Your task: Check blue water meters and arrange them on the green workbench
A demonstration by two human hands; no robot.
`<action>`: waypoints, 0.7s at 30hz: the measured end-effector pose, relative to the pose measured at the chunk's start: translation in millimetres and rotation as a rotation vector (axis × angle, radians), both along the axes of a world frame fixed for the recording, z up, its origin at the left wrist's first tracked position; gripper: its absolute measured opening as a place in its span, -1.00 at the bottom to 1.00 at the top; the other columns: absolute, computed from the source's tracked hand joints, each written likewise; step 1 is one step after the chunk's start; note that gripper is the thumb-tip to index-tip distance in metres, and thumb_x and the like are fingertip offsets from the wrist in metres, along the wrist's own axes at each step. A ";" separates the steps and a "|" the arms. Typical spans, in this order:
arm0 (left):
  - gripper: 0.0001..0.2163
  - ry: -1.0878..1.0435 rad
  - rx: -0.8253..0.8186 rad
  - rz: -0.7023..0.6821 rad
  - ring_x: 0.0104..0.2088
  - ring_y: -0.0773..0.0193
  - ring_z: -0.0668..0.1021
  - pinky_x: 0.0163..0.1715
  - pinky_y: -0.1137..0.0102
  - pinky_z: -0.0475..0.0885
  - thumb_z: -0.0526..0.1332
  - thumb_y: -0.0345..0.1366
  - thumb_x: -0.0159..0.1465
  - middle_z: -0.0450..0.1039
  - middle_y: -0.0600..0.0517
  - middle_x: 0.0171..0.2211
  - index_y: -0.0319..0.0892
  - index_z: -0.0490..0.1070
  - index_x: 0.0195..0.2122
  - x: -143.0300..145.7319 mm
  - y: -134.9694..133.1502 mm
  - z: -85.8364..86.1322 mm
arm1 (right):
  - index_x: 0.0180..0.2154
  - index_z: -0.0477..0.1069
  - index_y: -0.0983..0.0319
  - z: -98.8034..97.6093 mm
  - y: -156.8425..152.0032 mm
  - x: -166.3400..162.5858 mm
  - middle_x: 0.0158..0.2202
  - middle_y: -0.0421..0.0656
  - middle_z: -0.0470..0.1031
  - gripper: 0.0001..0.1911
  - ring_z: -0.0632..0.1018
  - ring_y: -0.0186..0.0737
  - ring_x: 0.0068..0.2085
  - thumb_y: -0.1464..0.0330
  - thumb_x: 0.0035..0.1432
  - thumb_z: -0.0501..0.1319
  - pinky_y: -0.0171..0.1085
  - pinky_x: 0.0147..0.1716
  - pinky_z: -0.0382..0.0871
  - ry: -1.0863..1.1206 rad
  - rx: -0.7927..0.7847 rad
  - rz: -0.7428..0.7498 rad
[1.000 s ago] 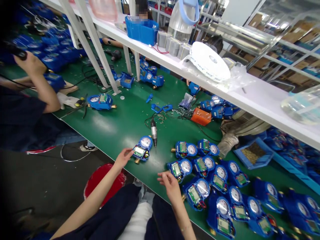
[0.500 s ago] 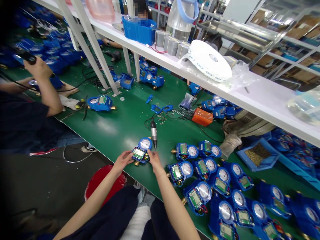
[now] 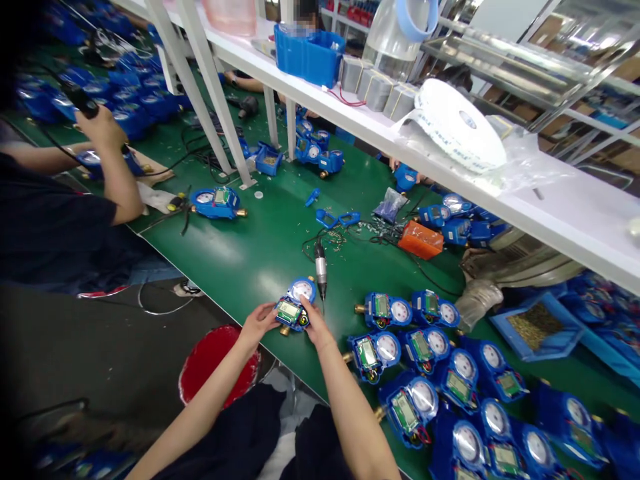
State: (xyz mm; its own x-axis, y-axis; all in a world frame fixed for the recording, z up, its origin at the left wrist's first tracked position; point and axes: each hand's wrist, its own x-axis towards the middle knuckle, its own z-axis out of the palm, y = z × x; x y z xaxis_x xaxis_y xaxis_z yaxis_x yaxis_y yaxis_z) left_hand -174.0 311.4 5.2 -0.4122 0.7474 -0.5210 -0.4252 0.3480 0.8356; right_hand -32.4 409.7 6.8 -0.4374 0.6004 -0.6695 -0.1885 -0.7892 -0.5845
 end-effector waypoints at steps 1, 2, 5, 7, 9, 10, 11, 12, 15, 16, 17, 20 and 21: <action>-0.50 -0.010 0.008 -0.001 -0.21 0.15 0.60 -0.16 0.19 0.55 0.37 -0.08 0.12 0.52 -0.11 -0.16 -0.26 0.38 0.00 0.0 -3.9 4.6 | -0.04 0.38 0.24 3.9 -4.1 0.0 -0.20 -0.10 0.62 -0.45 0.62 -0.07 -0.15 0.11 -0.02 0.38 -0.08 -0.11 0.51 -0.009 0.010 -0.012; -0.46 -0.019 0.018 -0.004 -0.20 0.12 0.60 -0.16 0.19 0.55 0.38 -0.04 0.08 0.53 -0.13 -0.16 -0.26 0.38 0.00 0.2 -8.6 10.3 | -0.04 0.38 0.23 8.9 -8.6 0.5 -0.18 -0.10 0.62 -0.46 0.62 -0.07 -0.14 0.12 -0.02 0.38 -0.10 -0.09 0.50 -0.014 0.020 -0.022; -0.35 -0.032 0.062 -0.011 -0.13 0.04 0.59 -0.13 0.19 0.55 0.40 0.02 0.00 0.52 -0.17 -0.09 -0.23 0.36 0.05 1.8 -26.7 32.9 | -0.04 0.40 0.22 30.1 -22.8 4.9 -0.13 -0.11 0.60 -0.48 0.61 -0.08 -0.12 0.15 -0.02 0.39 -0.13 -0.04 0.48 -0.006 0.059 -0.034; -0.35 -0.023 0.093 -0.011 -0.05 0.00 0.55 -0.11 0.20 0.54 0.40 0.01 0.01 0.49 -0.19 -0.03 -0.22 0.34 0.06 4.8 -40.4 51.3 | -0.02 0.39 0.20 48.4 -32.1 9.4 -0.12 -0.12 0.60 -0.47 0.60 -0.07 -0.10 0.16 -0.02 0.39 -0.12 -0.02 0.47 0.009 0.086 -0.024; -0.37 -0.005 0.122 -0.003 0.01 -0.02 0.52 -0.09 0.22 0.52 0.40 -0.02 0.02 0.46 -0.20 0.01 -0.21 0.33 0.07 9.7 -54.7 71.2 | 0.00 0.39 0.20 68.3 -41.5 13.6 -0.11 -0.13 0.60 -0.46 0.60 -0.06 -0.09 0.17 -0.01 0.39 -0.11 0.00 0.46 0.028 0.114 -0.001; -0.38 0.007 0.134 0.006 0.00 -0.03 0.53 -0.09 0.22 0.52 0.40 -0.03 0.03 0.46 -0.20 0.02 -0.20 0.33 0.07 13.0 -62.3 81.2 | 0.01 0.39 0.20 78.2 -46.4 15.5 -0.11 -0.13 0.60 -0.46 0.59 -0.05 -0.08 0.17 -0.01 0.39 -0.10 0.00 0.46 0.038 0.128 0.016; -0.39 0.021 0.144 0.019 -0.02 -0.02 0.54 -0.09 0.23 0.51 0.40 -0.04 0.03 0.46 -0.20 0.02 -0.19 0.33 0.07 16.9 -70.1 90.9 | 0.00 0.39 0.20 87.9 -51.6 17.4 -0.11 -0.12 0.60 -0.46 0.59 -0.04 -0.07 0.17 0.00 0.38 -0.10 0.00 0.46 0.049 0.141 0.037; -0.40 0.037 0.152 0.036 -0.05 -0.01 0.56 -0.10 0.23 0.51 0.39 -0.05 0.04 0.46 -0.19 0.02 -0.18 0.34 0.07 21.4 -78.4 100.2 | 0.00 0.40 0.21 97.0 -57.2 19.3 -0.11 -0.12 0.59 -0.47 0.58 -0.03 -0.06 0.17 0.00 0.38 -0.09 0.00 0.46 0.061 0.154 0.061; -0.42 0.098 0.161 0.114 -0.12 0.02 0.59 -0.14 0.26 0.52 0.39 -0.08 0.05 0.46 -0.17 0.03 -0.15 0.34 0.07 39.7 -106.6 123.6 | 0.02 0.39 0.22 119.8 -77.2 27.7 -0.09 -0.10 0.59 -0.47 0.57 0.00 -0.03 0.15 0.03 0.35 -0.08 -0.01 0.47 0.107 0.181 0.142; -0.43 0.118 0.158 0.142 -0.12 0.02 0.59 -0.14 0.26 0.51 0.39 -0.09 0.05 0.45 -0.17 0.03 -0.14 0.34 0.07 48.0 -117.2 129.6 | 0.03 0.38 0.22 125.6 -85.0 32.3 -0.07 -0.10 0.58 -0.46 0.56 0.00 -0.02 0.15 0.05 0.35 -0.08 -0.01 0.47 0.124 0.183 0.168; -0.43 0.135 0.154 0.169 -0.12 0.02 0.59 -0.14 0.27 0.51 0.39 -0.09 0.05 0.45 -0.17 0.03 -0.14 0.34 0.07 57.6 -128.3 134.8 | 0.05 0.37 0.22 130.5 -93.5 38.1 -0.06 -0.10 0.57 -0.45 0.56 0.00 -0.01 0.14 0.06 0.34 -0.07 -0.01 0.47 0.143 0.179 0.192; -0.41 0.161 0.145 0.241 -0.10 0.03 0.57 -0.13 0.27 0.51 0.38 -0.09 0.07 0.43 -0.17 0.05 -0.15 0.30 0.10 95.4 -164.1 147.2 | 0.08 0.35 0.24 141.5 -121.8 63.9 -0.02 -0.07 0.55 -0.43 0.56 0.00 -0.01 0.15 0.08 0.33 -0.07 0.01 0.46 0.189 0.149 0.255; -0.41 0.167 0.146 0.264 -0.10 0.05 0.57 -0.11 0.27 0.50 0.37 -0.09 0.08 0.42 -0.17 0.05 -0.16 0.29 0.11 110.6 -176.2 151.0 | 0.09 0.35 0.24 144.4 -131.5 74.8 -0.01 -0.07 0.55 -0.43 0.56 -0.01 0.00 0.15 0.08 0.34 -0.08 0.02 0.45 0.201 0.140 0.275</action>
